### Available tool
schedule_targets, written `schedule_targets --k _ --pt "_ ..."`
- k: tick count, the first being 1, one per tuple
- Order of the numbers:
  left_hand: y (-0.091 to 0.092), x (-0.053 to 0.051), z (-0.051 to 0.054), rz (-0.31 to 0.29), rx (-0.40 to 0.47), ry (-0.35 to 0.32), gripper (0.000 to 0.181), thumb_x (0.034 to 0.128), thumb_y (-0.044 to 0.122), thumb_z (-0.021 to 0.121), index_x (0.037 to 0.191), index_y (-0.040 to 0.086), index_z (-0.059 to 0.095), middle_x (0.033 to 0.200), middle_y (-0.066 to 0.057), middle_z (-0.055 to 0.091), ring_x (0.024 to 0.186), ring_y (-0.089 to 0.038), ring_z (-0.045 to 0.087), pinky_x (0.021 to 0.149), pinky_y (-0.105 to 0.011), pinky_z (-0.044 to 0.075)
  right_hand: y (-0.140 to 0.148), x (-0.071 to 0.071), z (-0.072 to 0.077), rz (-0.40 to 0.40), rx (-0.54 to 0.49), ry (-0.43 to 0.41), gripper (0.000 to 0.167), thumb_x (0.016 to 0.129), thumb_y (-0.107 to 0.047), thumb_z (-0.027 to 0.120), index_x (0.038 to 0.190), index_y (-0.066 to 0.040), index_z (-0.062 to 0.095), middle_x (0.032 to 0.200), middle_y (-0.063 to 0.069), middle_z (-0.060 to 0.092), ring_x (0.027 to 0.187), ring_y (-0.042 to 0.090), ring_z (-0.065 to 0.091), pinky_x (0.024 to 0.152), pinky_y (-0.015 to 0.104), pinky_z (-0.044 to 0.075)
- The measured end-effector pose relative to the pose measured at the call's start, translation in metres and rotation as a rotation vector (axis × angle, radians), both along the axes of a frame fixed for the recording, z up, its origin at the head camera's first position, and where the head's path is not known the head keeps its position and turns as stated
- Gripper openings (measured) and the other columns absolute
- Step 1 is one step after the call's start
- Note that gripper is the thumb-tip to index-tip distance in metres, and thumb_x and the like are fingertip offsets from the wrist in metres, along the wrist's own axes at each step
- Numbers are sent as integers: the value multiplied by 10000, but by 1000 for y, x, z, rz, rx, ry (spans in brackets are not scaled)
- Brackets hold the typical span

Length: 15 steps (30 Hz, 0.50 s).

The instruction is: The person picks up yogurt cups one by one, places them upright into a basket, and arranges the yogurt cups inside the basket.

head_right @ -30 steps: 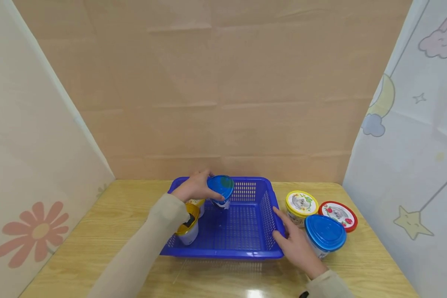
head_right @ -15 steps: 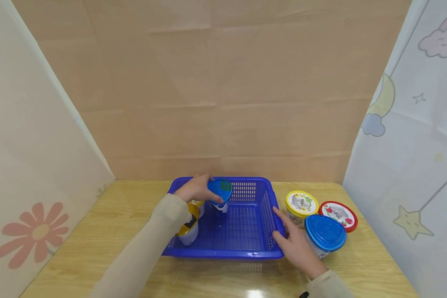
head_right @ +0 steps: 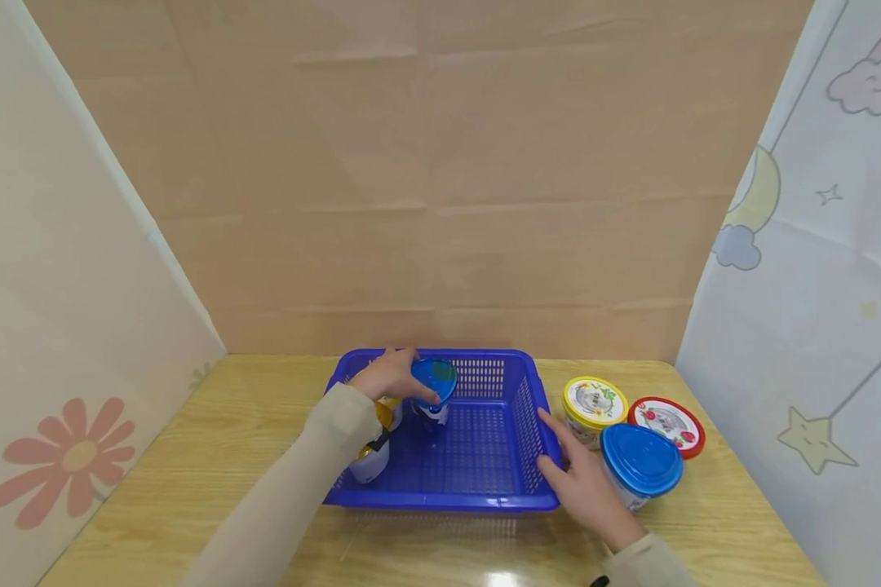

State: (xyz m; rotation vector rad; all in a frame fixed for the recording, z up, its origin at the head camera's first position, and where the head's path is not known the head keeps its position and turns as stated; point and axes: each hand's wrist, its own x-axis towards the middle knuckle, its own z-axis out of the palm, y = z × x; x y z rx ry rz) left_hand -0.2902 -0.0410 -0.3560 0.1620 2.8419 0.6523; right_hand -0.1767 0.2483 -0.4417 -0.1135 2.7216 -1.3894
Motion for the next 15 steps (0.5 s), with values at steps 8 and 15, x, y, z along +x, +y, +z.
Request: schedule_targets --k 8,15 --pt "1 1 2 3 -13 2 1069 756 457 857 1582 113 273 1616 -217 216 1369 -469 397 1062 -573 423 0 -1 -1 -2 6 4 648 1012 -185 558 1588 -247 268 1460 342 437 1130 382 640 802 479 592" --pt "1 3 4 15 -16 -1 1035 768 455 847 1570 99 298 1587 -223 270 1345 -450 426 1059 -573 426 0 -2 -1 -2 4 3 651 1009 -180 560 1588 -245 269 1452 341 448 1112 374 650 787 470 596"
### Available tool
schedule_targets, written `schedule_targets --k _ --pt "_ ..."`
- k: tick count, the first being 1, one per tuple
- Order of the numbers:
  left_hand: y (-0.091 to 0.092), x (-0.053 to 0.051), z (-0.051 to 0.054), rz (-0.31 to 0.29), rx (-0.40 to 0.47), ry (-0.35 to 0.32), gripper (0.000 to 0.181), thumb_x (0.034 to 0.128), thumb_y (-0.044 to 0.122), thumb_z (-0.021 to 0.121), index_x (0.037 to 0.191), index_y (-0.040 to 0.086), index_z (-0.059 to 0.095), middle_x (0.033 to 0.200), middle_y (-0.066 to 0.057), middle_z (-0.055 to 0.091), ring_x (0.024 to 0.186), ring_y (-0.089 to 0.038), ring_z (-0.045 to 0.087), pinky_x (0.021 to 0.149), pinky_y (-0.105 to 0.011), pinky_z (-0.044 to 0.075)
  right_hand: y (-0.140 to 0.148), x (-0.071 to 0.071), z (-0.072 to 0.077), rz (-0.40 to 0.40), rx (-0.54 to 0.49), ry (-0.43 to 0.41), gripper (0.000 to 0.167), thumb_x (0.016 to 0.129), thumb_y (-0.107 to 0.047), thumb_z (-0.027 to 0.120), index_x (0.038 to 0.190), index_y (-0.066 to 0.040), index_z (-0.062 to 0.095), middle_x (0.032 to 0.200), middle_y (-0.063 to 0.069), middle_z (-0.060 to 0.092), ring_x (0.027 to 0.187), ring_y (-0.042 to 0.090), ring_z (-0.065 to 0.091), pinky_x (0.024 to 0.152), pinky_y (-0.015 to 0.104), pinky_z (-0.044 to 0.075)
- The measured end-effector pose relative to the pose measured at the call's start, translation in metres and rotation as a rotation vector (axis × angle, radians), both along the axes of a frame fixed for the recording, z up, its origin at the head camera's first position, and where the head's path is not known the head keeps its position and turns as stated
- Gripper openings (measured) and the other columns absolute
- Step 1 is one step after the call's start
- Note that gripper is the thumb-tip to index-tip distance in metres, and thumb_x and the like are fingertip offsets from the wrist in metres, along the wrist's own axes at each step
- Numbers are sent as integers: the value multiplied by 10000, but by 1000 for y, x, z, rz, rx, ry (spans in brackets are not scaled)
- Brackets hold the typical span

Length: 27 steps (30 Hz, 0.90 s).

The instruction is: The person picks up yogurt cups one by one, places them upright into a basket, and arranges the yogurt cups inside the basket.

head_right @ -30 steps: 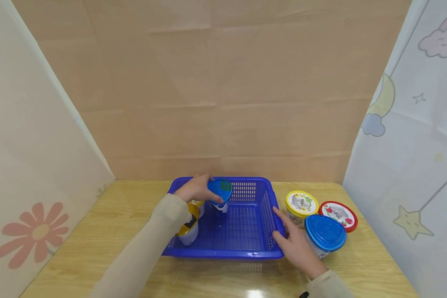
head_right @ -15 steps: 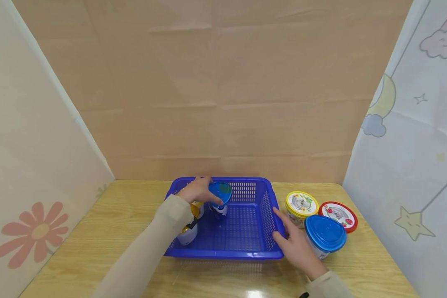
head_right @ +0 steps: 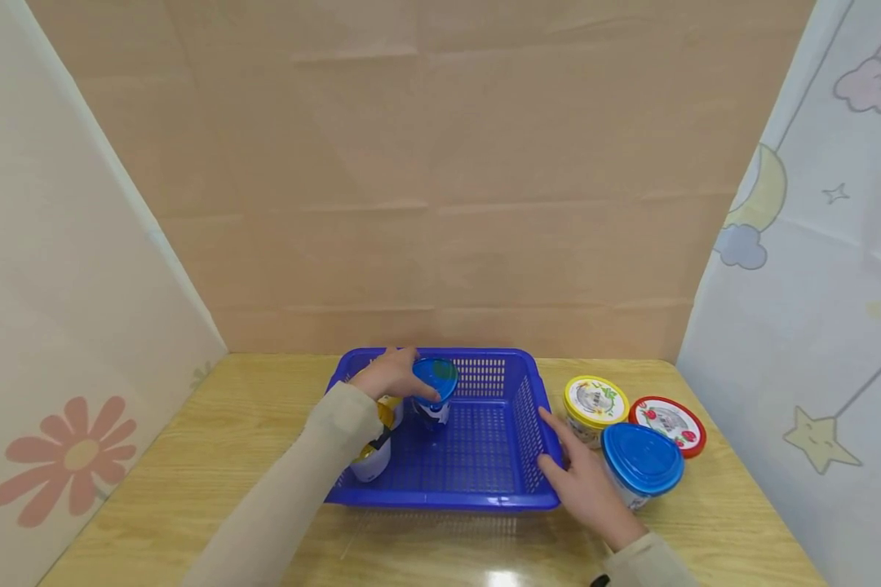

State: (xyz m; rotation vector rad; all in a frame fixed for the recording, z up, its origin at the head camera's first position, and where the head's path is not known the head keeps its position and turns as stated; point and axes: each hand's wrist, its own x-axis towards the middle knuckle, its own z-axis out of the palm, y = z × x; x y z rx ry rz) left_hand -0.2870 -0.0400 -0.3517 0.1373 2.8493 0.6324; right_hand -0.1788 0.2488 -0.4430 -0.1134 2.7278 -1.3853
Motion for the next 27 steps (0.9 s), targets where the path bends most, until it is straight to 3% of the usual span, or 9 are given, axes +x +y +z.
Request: schedule_targets --k 8,17,27 --pt "0 -1 2 -9 -2 4 1007 804 443 822 1578 100 277 1587 -231 265 1339 -456 434 1050 -569 434 0 0 1 1 1 2 654 1010 -180 558 1590 -241 262 1454 342 444 1129 389 641 790 474 595" --pt "0 2 8 -5 6 -6 814 827 429 808 1470 71 461 1430 -173 449 1142 -330 539 992 -508 488 1 0 0 4 -1 8 652 1009 -179 559 1589 -243 266 1442 343 457 1123 384 644 790 472 595" --pt "-1 1 9 -17 -6 1 792 823 446 809 1444 68 494 1435 -149 503 1238 -321 523 1022 -495 473 0 1 2 3 -5 13 652 1014 -175 551 1592 -241 256 1442 343 457 1147 406 631 807 487 589"
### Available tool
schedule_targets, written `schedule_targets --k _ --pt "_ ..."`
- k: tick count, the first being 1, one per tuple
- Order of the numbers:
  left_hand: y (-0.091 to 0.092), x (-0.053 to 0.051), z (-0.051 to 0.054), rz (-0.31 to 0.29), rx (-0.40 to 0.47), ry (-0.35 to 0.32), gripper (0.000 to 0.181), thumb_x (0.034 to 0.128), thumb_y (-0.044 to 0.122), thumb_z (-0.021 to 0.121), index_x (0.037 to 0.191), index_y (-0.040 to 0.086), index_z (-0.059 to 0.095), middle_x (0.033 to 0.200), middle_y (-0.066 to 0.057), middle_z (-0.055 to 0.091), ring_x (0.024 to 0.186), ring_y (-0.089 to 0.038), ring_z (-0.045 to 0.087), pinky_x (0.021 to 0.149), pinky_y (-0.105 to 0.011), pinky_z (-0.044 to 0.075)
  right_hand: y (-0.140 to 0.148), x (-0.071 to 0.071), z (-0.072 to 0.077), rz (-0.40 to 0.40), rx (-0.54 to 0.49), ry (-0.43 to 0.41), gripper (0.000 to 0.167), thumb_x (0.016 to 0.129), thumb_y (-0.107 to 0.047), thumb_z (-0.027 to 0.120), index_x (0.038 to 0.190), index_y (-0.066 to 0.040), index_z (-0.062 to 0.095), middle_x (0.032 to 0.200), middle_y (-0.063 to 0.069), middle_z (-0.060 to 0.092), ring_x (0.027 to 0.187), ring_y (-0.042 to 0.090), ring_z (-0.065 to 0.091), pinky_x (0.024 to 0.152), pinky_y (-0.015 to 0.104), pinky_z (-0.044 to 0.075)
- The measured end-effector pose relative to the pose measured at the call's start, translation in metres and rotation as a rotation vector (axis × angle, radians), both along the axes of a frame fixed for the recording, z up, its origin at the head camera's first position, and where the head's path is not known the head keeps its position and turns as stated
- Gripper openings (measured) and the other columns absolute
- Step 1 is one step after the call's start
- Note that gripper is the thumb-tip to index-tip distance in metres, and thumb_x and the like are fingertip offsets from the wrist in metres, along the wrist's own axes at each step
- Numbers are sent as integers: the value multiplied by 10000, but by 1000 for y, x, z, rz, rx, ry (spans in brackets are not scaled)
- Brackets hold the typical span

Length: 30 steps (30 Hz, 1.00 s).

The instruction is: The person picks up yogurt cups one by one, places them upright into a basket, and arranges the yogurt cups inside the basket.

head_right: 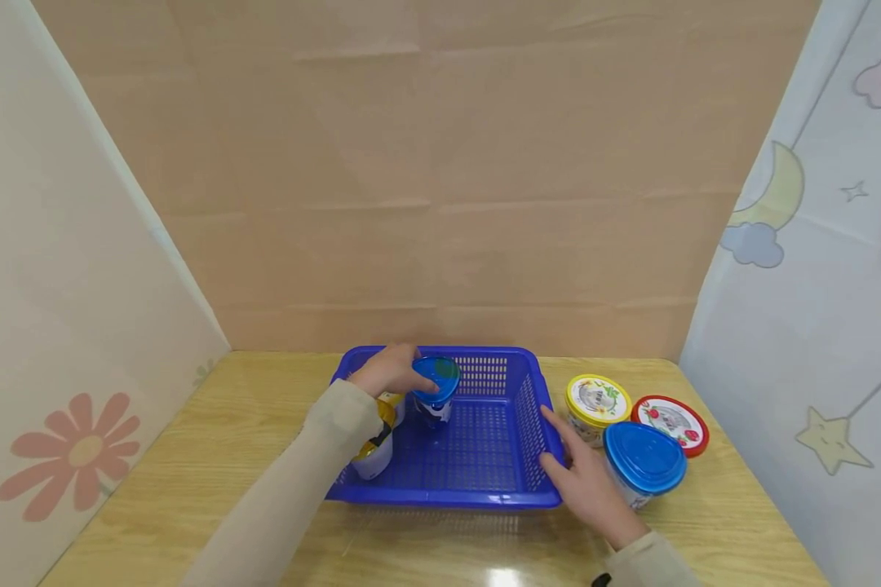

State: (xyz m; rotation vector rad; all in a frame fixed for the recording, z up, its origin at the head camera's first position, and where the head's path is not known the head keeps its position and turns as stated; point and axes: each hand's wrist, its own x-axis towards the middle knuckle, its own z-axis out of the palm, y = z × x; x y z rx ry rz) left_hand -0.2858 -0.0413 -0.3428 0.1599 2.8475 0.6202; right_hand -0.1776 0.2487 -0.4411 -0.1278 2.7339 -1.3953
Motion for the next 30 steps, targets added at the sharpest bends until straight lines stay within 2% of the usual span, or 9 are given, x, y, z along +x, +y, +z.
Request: schedule_targets --k 12,19,30 --pt "-1 0 -3 15 19 9 796 805 438 829 1430 61 511 1410 -133 542 1202 -310 554 1012 -492 482 -1 1 1 9 -17 -9 655 1017 -173 546 1595 -245 246 1467 346 425 1169 424 615 807 490 589" --pt "-3 1 -4 29 38 -4 859 804 457 824 1466 52 453 1439 -140 510 1235 -319 534 1039 -496 464 1 1 -1 20 -10 7 653 1020 -169 544 1596 -235 245 1494 331 401 1208 448 585 831 500 581" --pt "-4 1 -5 54 57 -1 821 789 462 834 1402 35 492 1312 -142 578 1124 -314 563 1010 -495 486 1 1 1 22 -16 1 656 1022 -171 537 1599 -242 233 1481 341 410 1207 457 585 827 506 581"
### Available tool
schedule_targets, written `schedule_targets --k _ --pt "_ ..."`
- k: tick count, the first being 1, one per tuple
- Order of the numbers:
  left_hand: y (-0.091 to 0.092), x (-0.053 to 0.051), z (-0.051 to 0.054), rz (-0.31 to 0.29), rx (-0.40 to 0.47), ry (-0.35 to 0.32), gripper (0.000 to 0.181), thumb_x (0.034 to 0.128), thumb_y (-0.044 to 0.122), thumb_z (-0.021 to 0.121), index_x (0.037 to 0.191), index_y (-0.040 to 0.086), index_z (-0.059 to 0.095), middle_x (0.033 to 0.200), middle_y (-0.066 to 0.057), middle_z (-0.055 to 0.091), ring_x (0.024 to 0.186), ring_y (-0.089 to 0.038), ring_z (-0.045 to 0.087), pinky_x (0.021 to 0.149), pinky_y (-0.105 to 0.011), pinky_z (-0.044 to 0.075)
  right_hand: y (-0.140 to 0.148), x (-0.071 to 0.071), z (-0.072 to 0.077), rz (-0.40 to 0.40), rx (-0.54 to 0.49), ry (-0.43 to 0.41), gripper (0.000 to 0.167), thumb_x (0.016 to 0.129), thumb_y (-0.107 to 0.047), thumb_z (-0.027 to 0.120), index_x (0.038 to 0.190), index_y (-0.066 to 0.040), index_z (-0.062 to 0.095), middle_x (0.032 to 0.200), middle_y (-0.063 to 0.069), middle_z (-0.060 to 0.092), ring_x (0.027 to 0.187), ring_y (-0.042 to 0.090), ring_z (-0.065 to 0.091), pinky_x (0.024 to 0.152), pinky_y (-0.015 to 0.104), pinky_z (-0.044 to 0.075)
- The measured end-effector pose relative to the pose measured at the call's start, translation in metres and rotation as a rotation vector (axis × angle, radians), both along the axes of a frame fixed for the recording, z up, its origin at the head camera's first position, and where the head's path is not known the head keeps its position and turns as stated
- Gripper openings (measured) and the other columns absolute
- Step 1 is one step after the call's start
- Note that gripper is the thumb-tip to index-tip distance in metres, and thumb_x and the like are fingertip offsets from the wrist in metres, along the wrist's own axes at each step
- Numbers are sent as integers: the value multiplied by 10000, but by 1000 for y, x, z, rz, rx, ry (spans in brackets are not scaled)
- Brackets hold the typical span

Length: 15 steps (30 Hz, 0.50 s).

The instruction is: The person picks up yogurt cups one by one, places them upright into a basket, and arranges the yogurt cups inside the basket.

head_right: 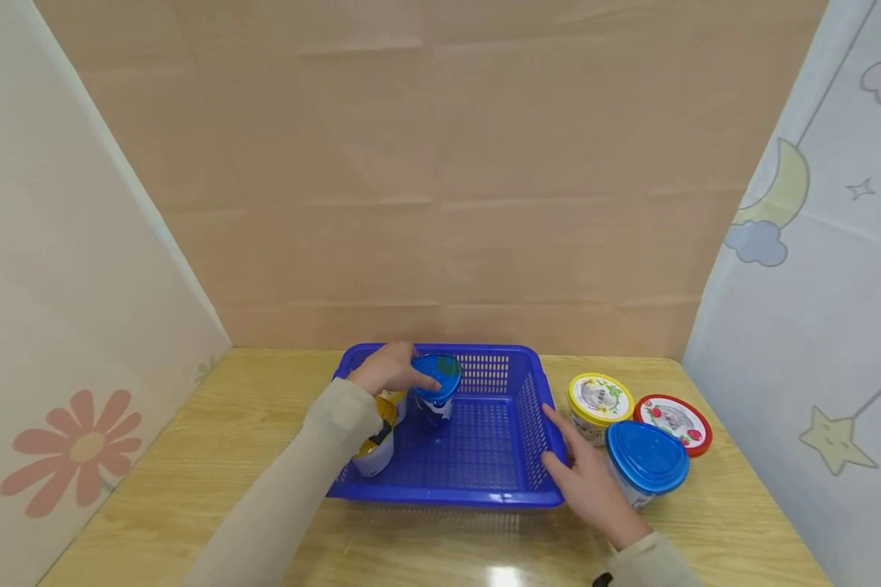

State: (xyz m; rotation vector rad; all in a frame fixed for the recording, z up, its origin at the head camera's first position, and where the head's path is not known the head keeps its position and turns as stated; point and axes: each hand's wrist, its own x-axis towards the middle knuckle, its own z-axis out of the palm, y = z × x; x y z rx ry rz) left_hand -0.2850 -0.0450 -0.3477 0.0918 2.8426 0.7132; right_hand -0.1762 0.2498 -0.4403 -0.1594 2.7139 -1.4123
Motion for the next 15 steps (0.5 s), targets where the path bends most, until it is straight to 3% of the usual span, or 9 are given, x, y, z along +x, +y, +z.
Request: schedule_targets --k 15 --pt "2 0 0 17 -13 -1 791 780 483 835 1353 33 528 1235 -130 606 1047 -292 572 971 -481 507 1 0 0 -1 -11 4 659 1017 -153 539 1598 -235 238 1490 339 399 1207 461 582 820 498 585"
